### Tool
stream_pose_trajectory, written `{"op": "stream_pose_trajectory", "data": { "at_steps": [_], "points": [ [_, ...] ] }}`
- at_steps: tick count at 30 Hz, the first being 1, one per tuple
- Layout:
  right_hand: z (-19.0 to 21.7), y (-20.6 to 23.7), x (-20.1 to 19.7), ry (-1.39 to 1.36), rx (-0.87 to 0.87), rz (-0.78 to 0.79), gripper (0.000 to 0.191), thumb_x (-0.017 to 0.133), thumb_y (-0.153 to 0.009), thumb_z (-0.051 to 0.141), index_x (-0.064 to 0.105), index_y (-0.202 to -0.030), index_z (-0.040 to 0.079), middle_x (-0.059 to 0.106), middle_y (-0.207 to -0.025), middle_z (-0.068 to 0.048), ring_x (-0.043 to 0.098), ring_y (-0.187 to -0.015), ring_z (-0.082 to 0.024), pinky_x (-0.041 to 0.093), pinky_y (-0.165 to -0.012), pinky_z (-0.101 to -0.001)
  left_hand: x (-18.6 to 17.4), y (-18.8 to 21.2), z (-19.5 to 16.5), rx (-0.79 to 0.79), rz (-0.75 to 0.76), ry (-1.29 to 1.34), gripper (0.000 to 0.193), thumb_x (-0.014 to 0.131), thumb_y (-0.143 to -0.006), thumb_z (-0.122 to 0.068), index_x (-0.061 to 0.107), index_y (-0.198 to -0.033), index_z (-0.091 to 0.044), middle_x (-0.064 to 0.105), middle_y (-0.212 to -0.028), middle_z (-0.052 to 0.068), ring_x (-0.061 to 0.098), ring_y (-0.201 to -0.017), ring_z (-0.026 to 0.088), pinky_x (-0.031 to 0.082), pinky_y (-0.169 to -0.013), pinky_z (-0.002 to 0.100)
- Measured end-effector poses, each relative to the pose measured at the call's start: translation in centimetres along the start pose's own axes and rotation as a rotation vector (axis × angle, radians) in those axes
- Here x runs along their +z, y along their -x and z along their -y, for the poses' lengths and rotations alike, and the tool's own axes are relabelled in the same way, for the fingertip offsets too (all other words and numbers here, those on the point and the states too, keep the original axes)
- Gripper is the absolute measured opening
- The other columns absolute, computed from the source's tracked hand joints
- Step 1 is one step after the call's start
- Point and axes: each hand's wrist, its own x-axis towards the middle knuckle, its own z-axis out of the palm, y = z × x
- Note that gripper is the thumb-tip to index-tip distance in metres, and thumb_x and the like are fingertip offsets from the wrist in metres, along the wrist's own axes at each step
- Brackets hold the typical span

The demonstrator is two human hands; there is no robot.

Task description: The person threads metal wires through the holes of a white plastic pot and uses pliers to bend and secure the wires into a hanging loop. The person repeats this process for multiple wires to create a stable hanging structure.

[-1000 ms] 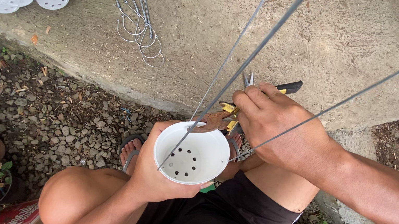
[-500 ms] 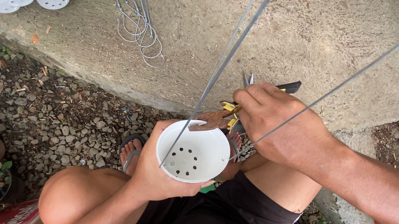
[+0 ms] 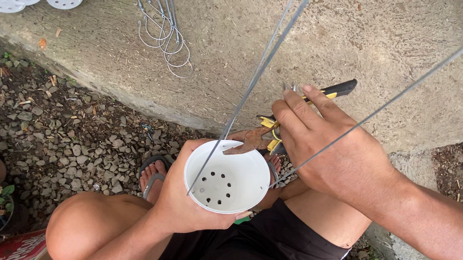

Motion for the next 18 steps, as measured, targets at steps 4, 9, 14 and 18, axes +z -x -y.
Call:
{"op": "stream_pose_trajectory", "data": {
  "at_steps": [4,9,14,18],
  "points": [
    [-0.04,-0.03,-0.13,-0.021,0.013,0.022,0.043,0.057,-0.078,0.026,0.073,-0.106,-0.003,0.061,-0.123,-0.015,0.058,-0.121,-0.028,0.045,-0.108,-0.0426,-0.04,-0.05,-0.02,0.005,0.004,-0.005,0.094,0.097,-0.065,-0.018,0.044,-0.14,0.0,0.062,-0.131,0.012,0.066,-0.121,0.018,0.057,-0.104,0.037],
    [0.1,0.0,0.04,-0.01,0.02,0.025,0.042,0.057,-0.079,0.026,0.074,-0.106,-0.002,0.062,-0.12,-0.014,0.058,-0.119,-0.027,0.045,-0.108,-0.042,0.02,-0.08,0.15,0.007,-0.001,-0.006,0.094,0.097,-0.064,-0.018,0.043,-0.14,0.0,0.061,-0.131,0.012,0.065,-0.122,0.019,0.056,-0.104,0.037],
    [0.09,0.11,0.22,-0.026,0.02,0.021,0.041,0.057,-0.078,0.026,0.074,-0.103,-0.002,0.062,-0.118,-0.013,0.059,-0.116,-0.026,0.045,-0.109,-0.0413,0.03,-0.09,0.32,0.022,0.0,-0.017,0.095,0.097,-0.064,-0.019,0.043,-0.14,0.0,0.061,-0.131,0.012,0.065,-0.122,0.018,0.056,-0.105,0.037],
    [0.02,0.05,0.28,0.004,0.009,0.04,0.038,0.057,-0.081,0.026,0.074,-0.1,-0.002,0.062,-0.115,-0.013,0.059,-0.115,-0.026,0.045,-0.108,-0.041,-0.06,-0.13,0.36,-0.024,0.007,0.008,0.094,0.095,-0.063,-0.019,0.043,-0.139,0.0,0.062,-0.13,0.012,0.066,-0.121,0.019,0.056,-0.104,0.037]
  ]
}}
